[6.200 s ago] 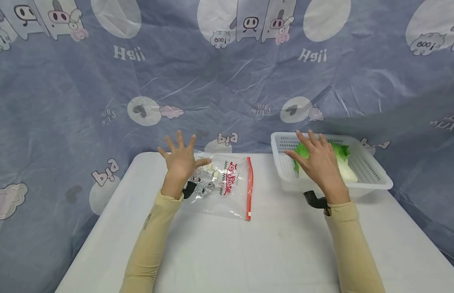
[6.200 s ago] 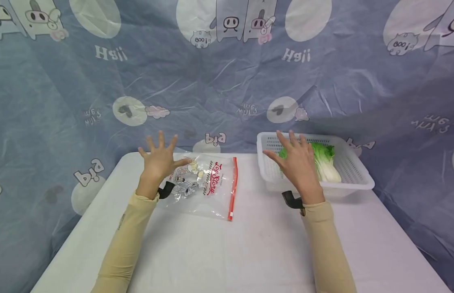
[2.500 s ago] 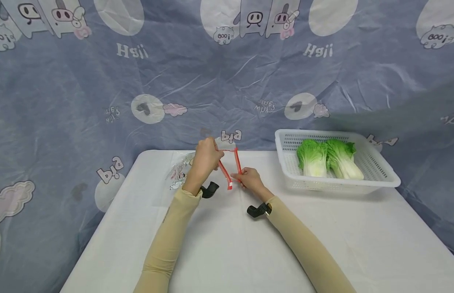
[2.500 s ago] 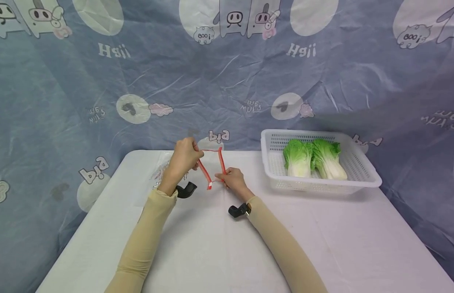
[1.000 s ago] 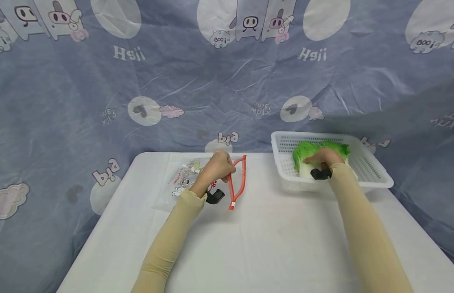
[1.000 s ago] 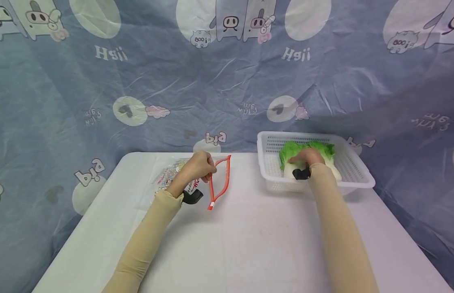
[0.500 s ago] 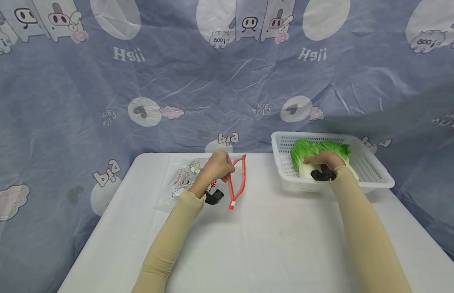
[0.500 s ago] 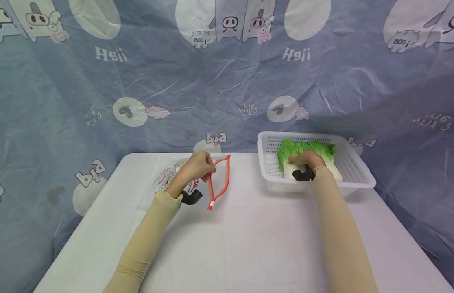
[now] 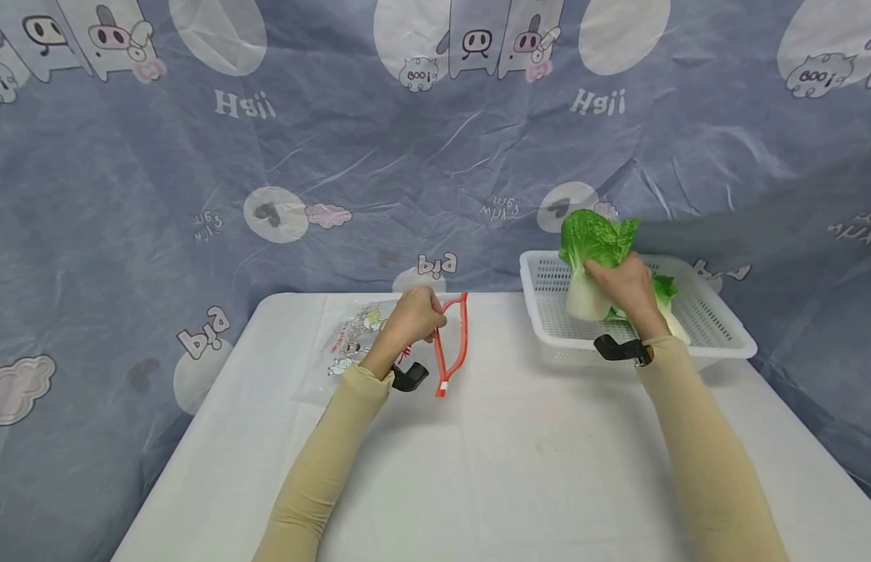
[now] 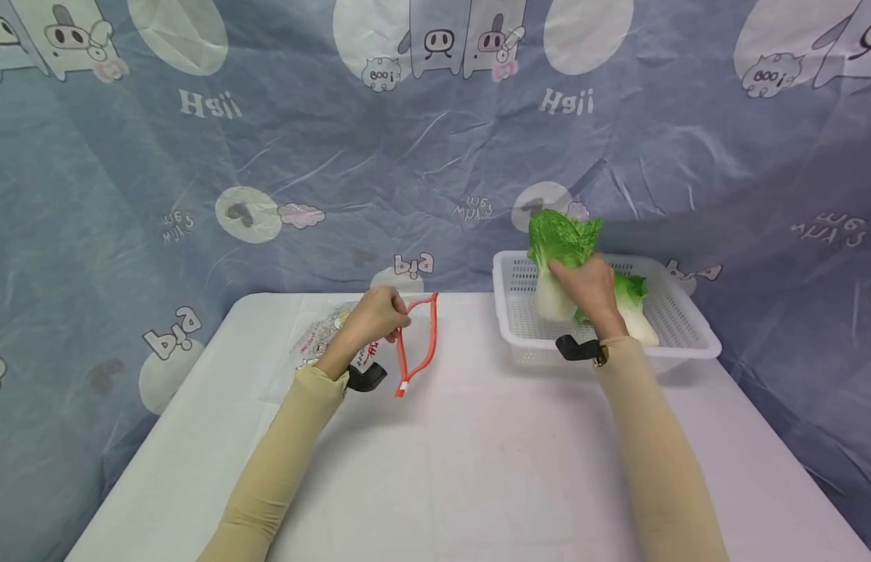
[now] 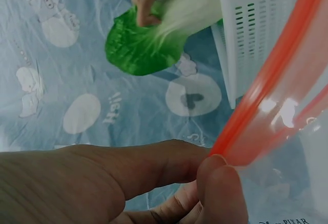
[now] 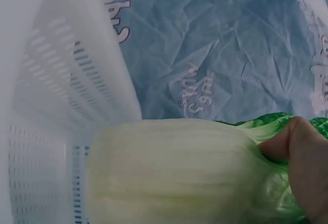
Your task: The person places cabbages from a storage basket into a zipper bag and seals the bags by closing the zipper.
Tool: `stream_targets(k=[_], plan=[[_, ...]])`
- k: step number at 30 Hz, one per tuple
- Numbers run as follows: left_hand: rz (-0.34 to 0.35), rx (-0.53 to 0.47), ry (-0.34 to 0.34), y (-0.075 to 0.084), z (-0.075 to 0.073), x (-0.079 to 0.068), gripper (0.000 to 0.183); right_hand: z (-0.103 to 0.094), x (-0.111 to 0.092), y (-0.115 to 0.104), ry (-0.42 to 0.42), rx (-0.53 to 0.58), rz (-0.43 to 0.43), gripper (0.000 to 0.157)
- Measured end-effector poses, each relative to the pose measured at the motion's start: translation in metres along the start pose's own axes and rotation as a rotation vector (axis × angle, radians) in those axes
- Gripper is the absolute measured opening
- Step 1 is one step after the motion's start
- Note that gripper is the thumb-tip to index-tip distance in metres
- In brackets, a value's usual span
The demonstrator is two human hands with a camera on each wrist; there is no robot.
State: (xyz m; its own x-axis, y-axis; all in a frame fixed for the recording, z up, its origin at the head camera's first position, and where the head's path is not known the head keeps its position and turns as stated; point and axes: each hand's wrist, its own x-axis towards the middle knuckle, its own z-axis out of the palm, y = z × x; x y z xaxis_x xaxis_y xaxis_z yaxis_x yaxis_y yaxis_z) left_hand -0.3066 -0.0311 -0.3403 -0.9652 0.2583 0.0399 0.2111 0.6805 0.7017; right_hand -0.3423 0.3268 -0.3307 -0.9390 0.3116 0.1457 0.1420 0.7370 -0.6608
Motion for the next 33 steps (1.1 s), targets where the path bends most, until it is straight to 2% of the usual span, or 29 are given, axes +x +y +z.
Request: stream_targets(k=[3,6,11,17,23,28,33], plan=[[0.014,-0.003,0.006,0.000,0.001,0.000,0.015,0.000,-0.016,-0.015,0.106,0.070,-0.049,0.087],[0.028,0.003,0.015,0.000,0.002,0.000,0.019,0.002,-0.032,-0.029,0.206,0.150,-0.112,0.075],[0.041,0.008,0.037,0.002,0.003,0.000,0.025,0.012,-0.056,-0.047,0.297,0.295,-0.193,0.063],[0.065,-0.029,0.056,0.003,0.003,-0.001,0.024,0.031,-0.082,-0.062,0.222,0.469,-0.237,0.060],[0.083,-0.047,0.075,0.007,0.003,-0.005,0.016,0.061,-0.100,-0.073,0.127,0.581,-0.300,0.052],[0.084,-0.062,0.089,0.014,0.000,-0.009,0.013,0.085,-0.112,-0.078,0.067,0.549,-0.295,0.049],[0.115,-0.059,0.110,0.016,-0.002,-0.011,0.007,0.106,-0.118,-0.076,-0.064,0.462,-0.311,0.045]])
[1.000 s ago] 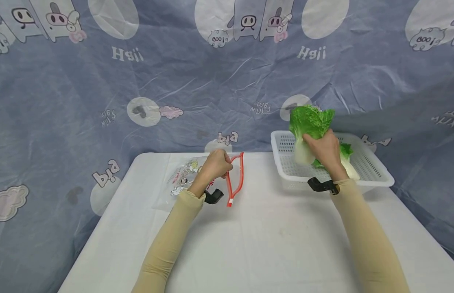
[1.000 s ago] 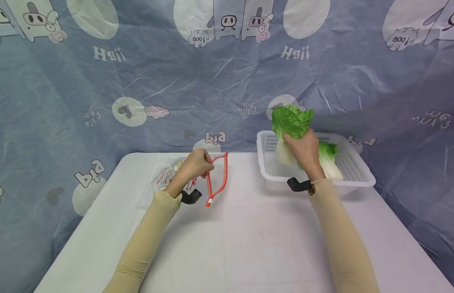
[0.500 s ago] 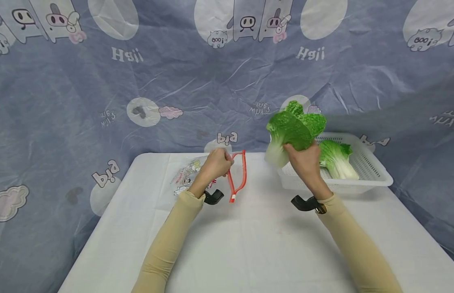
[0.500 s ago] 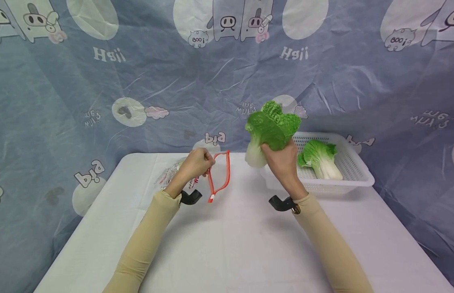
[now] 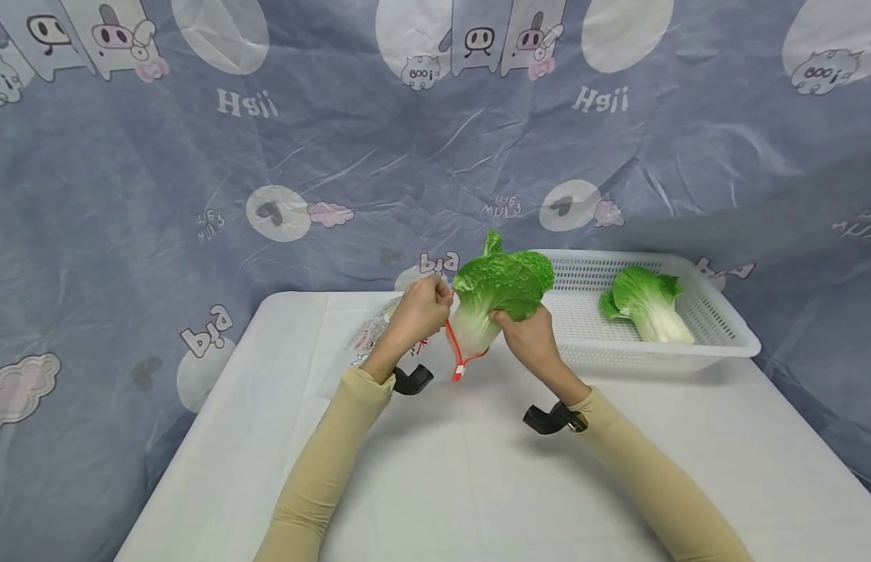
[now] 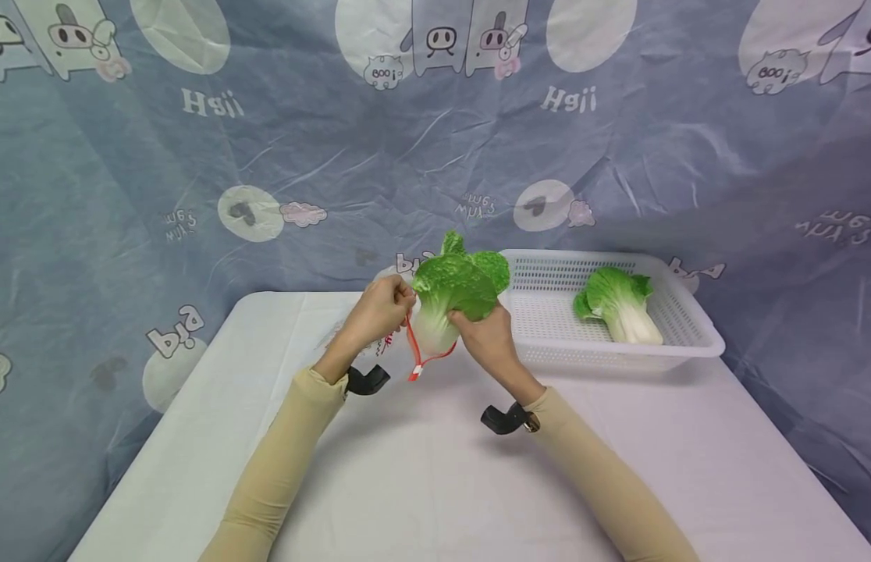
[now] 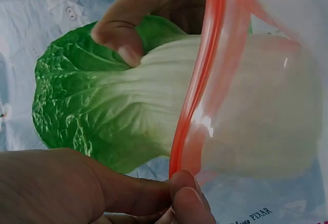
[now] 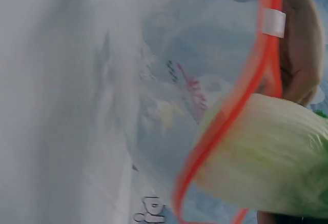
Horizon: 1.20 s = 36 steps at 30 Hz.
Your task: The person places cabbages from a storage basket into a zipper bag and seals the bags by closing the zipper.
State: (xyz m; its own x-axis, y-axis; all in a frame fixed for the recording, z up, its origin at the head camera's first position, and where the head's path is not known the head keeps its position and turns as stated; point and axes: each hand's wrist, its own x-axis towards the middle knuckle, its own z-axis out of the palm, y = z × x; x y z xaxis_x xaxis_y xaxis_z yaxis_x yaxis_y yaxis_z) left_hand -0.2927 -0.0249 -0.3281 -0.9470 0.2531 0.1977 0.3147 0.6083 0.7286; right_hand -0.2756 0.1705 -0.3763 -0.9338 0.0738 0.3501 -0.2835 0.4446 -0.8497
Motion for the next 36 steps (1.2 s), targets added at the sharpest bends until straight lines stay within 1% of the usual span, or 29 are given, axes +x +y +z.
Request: stream_targets(k=[2,5,8,10,13,16,18,22,25,27,30,33,36], plan=[[0.015,0.006,0.006,0.001,-0.001,0.000,0.012,0.005,-0.002,0.006,-0.068,-0.004,-0.029,0.042],[0.032,0.018,0.015,0.002,-0.002,-0.001,0.020,0.011,-0.004,0.014,-0.148,-0.002,-0.089,0.033],[0.038,0.017,0.020,0.003,-0.003,-0.002,0.016,0.014,-0.005,0.022,-0.212,-0.010,-0.122,0.028],[0.041,0.010,0.015,0.003,-0.003,-0.003,0.014,0.016,-0.005,0.027,-0.262,0.003,-0.119,0.026],[0.055,0.007,0.009,0.004,-0.004,-0.003,0.012,0.017,-0.006,0.033,-0.341,0.042,-0.107,0.028],[0.070,0.004,0.006,0.004,-0.003,-0.004,0.010,0.017,-0.007,0.038,-0.419,0.072,-0.111,0.034],[0.074,-0.005,0.004,0.004,-0.003,-0.005,0.009,0.018,-0.008,0.043,-0.469,0.072,-0.141,0.037],[0.069,-0.022,-0.025,0.006,-0.002,-0.006,0.010,0.022,-0.009,0.051,-0.569,0.057,-0.197,0.048],[0.068,-0.007,-0.030,0.007,-0.001,-0.007,0.010,0.024,-0.009,0.051,-0.588,0.006,-0.234,0.054],[0.071,0.011,-0.010,0.008,0.000,-0.008,0.010,0.025,-0.007,0.048,-0.581,-0.026,-0.249,0.057],[0.080,0.032,0.017,0.012,0.000,-0.010,0.011,0.028,-0.002,0.044,-0.560,-0.063,-0.265,0.062],[0.088,0.040,0.024,0.015,-0.001,-0.013,0.012,0.031,0.000,0.040,-0.537,-0.094,-0.267,0.062],[0.099,0.051,0.026,0.017,-0.001,-0.015,0.013,0.034,-0.001,0.036,-0.487,-0.138,-0.271,0.060]])
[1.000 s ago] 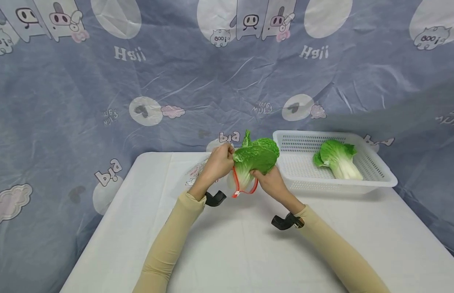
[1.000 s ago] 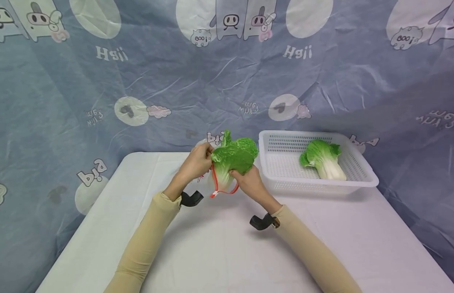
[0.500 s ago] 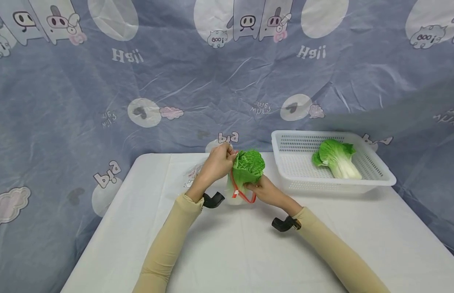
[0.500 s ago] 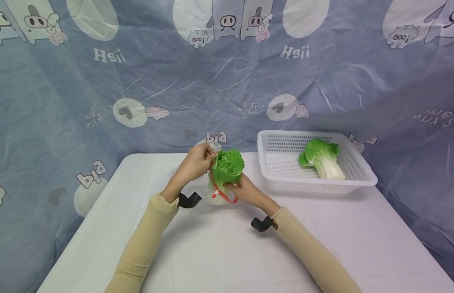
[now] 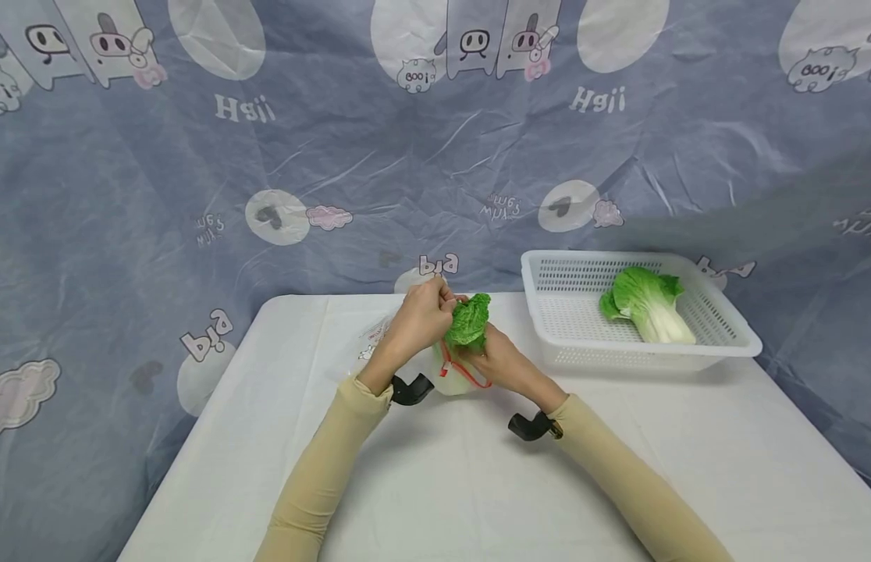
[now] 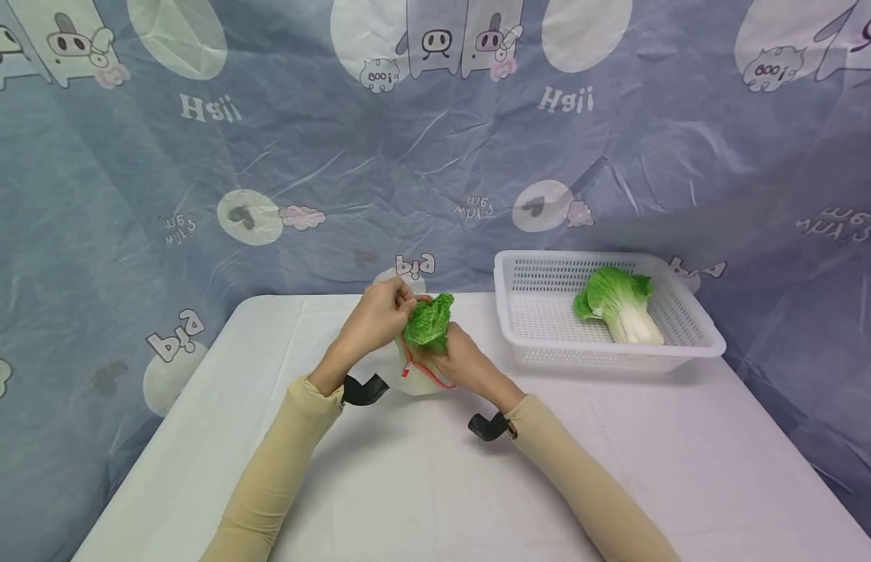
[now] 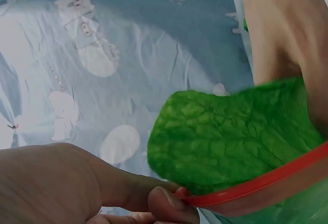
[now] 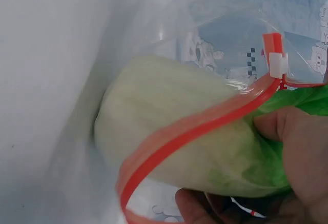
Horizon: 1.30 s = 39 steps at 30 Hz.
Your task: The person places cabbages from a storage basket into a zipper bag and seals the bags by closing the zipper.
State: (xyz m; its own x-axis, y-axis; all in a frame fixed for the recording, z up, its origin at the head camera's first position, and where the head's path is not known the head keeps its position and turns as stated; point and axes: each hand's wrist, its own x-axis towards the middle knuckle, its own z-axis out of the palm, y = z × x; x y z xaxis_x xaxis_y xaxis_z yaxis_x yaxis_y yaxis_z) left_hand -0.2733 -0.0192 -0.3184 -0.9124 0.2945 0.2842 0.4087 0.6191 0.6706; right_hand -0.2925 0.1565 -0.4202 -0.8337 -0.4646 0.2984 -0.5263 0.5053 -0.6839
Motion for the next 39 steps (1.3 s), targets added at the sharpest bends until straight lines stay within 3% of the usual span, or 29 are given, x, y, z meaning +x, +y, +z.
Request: stream_targets(k=[5,7,11,14,18,22,27,31,34,39], plan=[[-0.001,-0.002,-0.007,0.001,-0.001,-0.001,0.012,0.000,-0.001,-0.009,0.040,-0.057,0.068,0.061],[-0.012,-0.006,0.006,0.001,-0.003,-0.001,0.012,-0.004,-0.003,-0.012,-0.019,-0.054,0.104,0.055],[-0.034,-0.011,0.039,-0.001,-0.009,0.002,0.012,-0.021,-0.008,-0.018,-0.209,-0.078,0.165,0.027],[-0.041,-0.017,0.037,-0.003,-0.012,0.004,0.012,-0.035,-0.009,-0.021,-0.245,-0.115,0.183,0.014],[-0.030,-0.038,0.013,-0.003,-0.012,0.004,0.011,-0.041,-0.007,-0.017,-0.118,-0.136,0.208,0.013],[-0.029,-0.048,0.007,-0.001,-0.010,0.003,0.010,-0.036,-0.004,-0.006,0.015,-0.112,0.238,0.026],[-0.032,-0.034,0.008,0.000,-0.009,0.000,0.010,-0.026,-0.002,0.008,0.086,-0.127,0.224,0.043],[-0.027,-0.026,0.000,0.001,-0.009,0.000,0.011,-0.023,0.000,0.015,0.106,-0.140,0.209,0.032],[-0.023,-0.037,-0.008,0.001,-0.010,0.000,0.012,-0.023,0.001,0.018,0.129,-0.072,0.227,0.018],[-0.021,-0.070,0.049,0.000,-0.014,0.000,0.012,-0.030,0.001,0.012,0.130,0.168,0.298,0.013]])
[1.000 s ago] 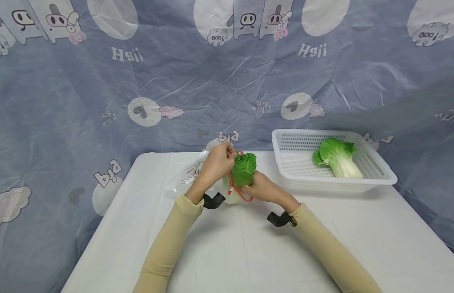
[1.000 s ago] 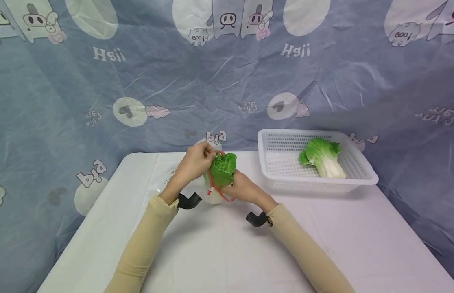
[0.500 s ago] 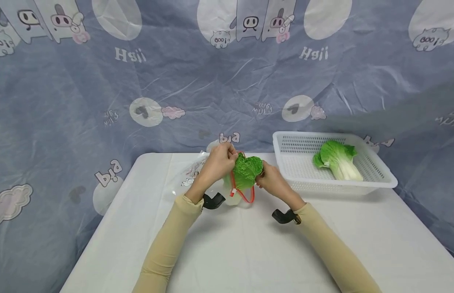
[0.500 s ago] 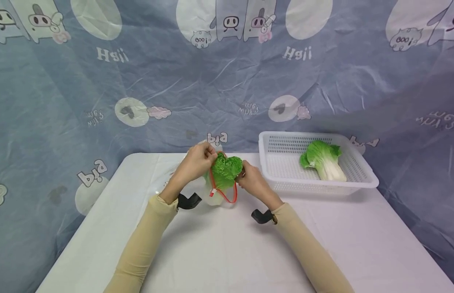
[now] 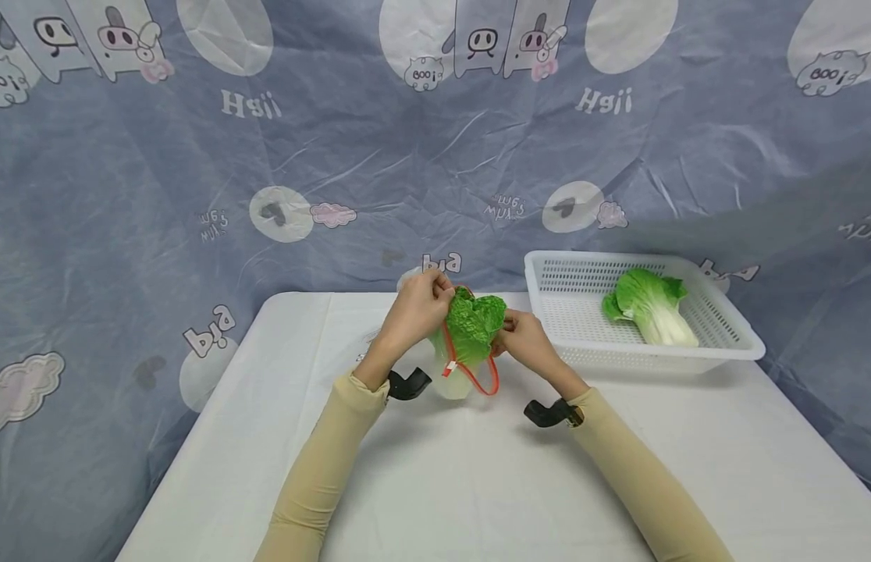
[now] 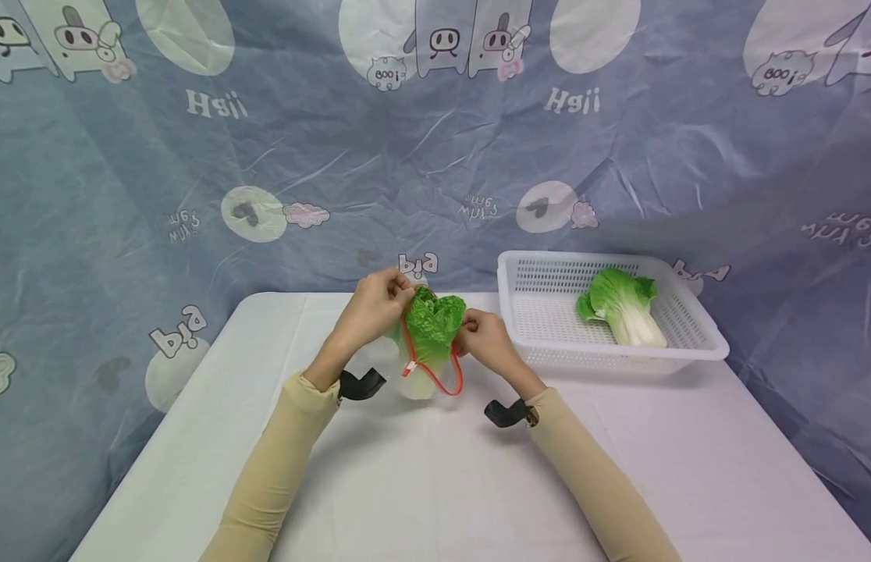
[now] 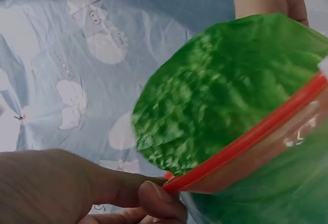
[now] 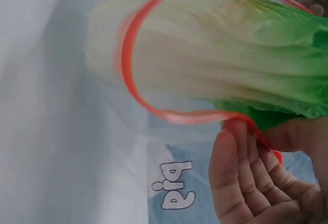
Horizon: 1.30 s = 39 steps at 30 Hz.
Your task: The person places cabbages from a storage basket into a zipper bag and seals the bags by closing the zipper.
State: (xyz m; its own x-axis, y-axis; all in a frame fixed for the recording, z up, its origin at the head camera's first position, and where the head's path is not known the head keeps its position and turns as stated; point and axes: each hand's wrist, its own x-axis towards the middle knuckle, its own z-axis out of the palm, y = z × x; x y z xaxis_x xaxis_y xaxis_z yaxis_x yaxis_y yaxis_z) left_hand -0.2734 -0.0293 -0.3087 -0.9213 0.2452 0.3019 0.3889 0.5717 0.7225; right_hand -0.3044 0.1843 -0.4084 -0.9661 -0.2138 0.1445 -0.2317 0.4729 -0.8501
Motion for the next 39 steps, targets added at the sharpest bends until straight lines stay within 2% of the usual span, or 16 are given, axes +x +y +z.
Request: stream_targets(k=[3,6,8,11,14,16,18,23,26,28,30,34,39], plan=[[0.009,-0.039,0.067,-0.001,-0.001,0.002,0.010,-0.004,-0.005,-0.010,-0.010,0.158,0.064,0.024],[0.028,-0.092,0.125,-0.004,-0.001,0.004,0.011,-0.008,-0.008,-0.021,0.022,0.296,0.111,0.030],[0.041,-0.134,0.136,-0.006,-0.001,0.006,0.013,-0.009,-0.010,-0.027,0.056,0.369,0.145,0.031],[0.050,-0.190,0.108,-0.009,-0.001,0.009,0.016,-0.012,-0.010,-0.031,0.102,0.467,0.202,0.028],[0.041,-0.198,0.045,-0.009,-0.003,0.008,0.016,-0.016,-0.011,-0.032,0.129,0.557,0.254,0.025],[0.039,-0.151,-0.009,-0.007,-0.006,0.005,0.015,-0.018,-0.012,-0.033,0.142,0.609,0.274,0.024],[0.042,-0.075,-0.073,-0.004,-0.009,0.001,0.015,-0.020,-0.013,-0.033,0.152,0.651,0.282,0.025],[0.064,0.121,-0.284,0.004,-0.018,-0.011,0.011,-0.025,-0.014,-0.034,0.174,0.713,0.278,0.024],[0.065,0.235,-0.406,0.004,-0.019,-0.013,0.009,-0.027,-0.014,-0.034,0.180,0.746,0.282,0.023],[0.067,0.310,-0.461,0.003,-0.015,-0.012,0.017,-0.028,-0.014,-0.034,0.182,0.762,0.286,0.023],[0.059,0.369,-0.487,0.001,-0.009,-0.009,0.018,-0.028,-0.013,-0.034,0.174,0.771,0.286,0.024],[0.048,0.395,-0.452,-0.005,0.000,-0.002,0.010,-0.029,-0.013,-0.033,0.168,0.765,0.293,0.026],[0.050,0.292,-0.326,-0.008,-0.005,0.001,0.006,-0.036,-0.012,-0.034,0.176,0.640,0.274,0.027]])
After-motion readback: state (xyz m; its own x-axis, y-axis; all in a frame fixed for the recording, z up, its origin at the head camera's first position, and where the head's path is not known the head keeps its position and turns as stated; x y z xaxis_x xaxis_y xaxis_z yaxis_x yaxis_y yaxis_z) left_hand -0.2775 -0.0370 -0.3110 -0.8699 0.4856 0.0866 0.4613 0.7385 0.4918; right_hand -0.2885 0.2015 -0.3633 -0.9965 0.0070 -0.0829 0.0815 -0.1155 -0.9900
